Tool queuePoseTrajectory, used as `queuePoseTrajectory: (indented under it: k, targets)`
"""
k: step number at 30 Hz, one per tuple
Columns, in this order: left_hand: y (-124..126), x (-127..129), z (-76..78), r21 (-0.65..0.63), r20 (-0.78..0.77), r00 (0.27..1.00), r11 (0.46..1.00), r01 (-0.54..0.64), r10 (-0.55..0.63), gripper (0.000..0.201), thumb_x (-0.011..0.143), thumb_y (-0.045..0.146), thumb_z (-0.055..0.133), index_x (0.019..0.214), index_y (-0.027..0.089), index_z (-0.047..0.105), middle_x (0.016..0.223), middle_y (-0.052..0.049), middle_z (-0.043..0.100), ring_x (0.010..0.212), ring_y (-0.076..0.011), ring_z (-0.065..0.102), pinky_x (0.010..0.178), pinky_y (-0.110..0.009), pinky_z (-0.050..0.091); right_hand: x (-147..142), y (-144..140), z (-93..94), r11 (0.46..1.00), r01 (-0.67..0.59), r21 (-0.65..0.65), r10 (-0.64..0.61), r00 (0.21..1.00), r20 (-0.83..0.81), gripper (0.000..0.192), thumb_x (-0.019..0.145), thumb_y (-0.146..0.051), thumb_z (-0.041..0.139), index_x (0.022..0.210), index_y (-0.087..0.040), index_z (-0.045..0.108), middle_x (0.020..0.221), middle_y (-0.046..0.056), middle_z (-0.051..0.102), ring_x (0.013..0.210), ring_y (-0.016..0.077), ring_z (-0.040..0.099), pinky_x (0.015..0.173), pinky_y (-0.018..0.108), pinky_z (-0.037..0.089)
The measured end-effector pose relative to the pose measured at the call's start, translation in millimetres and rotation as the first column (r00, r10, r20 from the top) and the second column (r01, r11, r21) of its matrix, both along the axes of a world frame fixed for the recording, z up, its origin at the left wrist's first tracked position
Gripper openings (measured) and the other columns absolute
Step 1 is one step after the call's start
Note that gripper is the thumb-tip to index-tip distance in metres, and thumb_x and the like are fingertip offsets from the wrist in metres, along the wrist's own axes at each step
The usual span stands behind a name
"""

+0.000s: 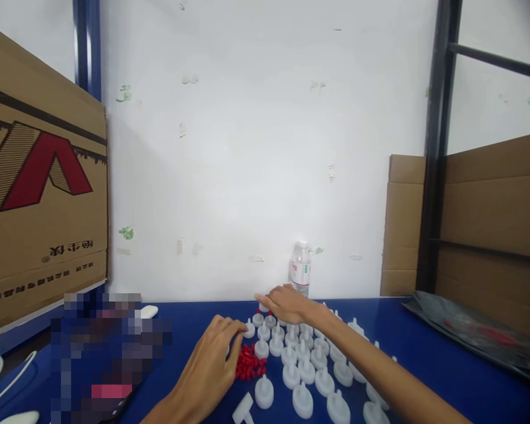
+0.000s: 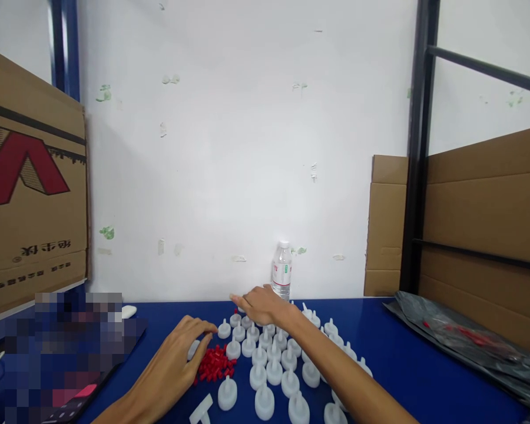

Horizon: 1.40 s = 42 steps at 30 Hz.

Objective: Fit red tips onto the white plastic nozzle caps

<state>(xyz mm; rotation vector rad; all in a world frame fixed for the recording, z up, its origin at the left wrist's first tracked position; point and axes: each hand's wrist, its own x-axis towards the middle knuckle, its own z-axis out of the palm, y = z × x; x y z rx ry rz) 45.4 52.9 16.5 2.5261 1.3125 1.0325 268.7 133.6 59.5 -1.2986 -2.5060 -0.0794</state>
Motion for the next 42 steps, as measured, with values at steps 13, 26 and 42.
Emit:
queuePoseTrajectory:
  k: [13,26,42]
  targets:
    - [-9,-1,11.9,-0.025,0.068,0.986,0.988,-0.152,0.153,0.039,0.104,0.048,0.028,0.096,0.024,0.058,0.081,-0.002,0.063,0.08,-0.0248,0.06,0.074,-0.036,0.045,-29,-70,59.3,0.943,-0.331,-0.027,0.328,0.942,-0.065,0.022,0.081,-0.023,0.078,0.097,-0.024,0.062,0.082,-0.005,0.068,0.067,0.0115,0.058,0.056,0.021,0.035]
    - [-1,0,10.5,-0.217,0.586,0.806,0.975,0.056,0.084,0.05,0.094,0.063,0.035,0.062,0.025,0.031,0.055,0.007,0.029,0.052,-0.0127,0.028,0.05,-0.025,0.027,-27,-46,41.9,0.901,-0.371,0.227,0.337,0.925,0.174,0.021,0.091,-0.002,0.056,0.094,-0.022,0.061,0.082,0.0,0.068,0.076,0.0144,0.06,0.076,0.028,0.041]
    - [-2,3,2.6,-0.012,0.032,0.997,0.998,-0.063,0.064,0.039,0.104,0.035,0.031,0.083,0.021,0.061,0.091,-0.005,0.061,0.089,-0.0244,0.055,0.082,-0.039,0.043,-43,-27,-10.0,0.916,-0.399,0.049,0.387,0.908,0.163,0.02,0.086,-0.012,0.057,0.098,-0.017,0.071,0.094,0.005,0.076,0.088,0.0201,0.07,0.086,0.029,0.047]
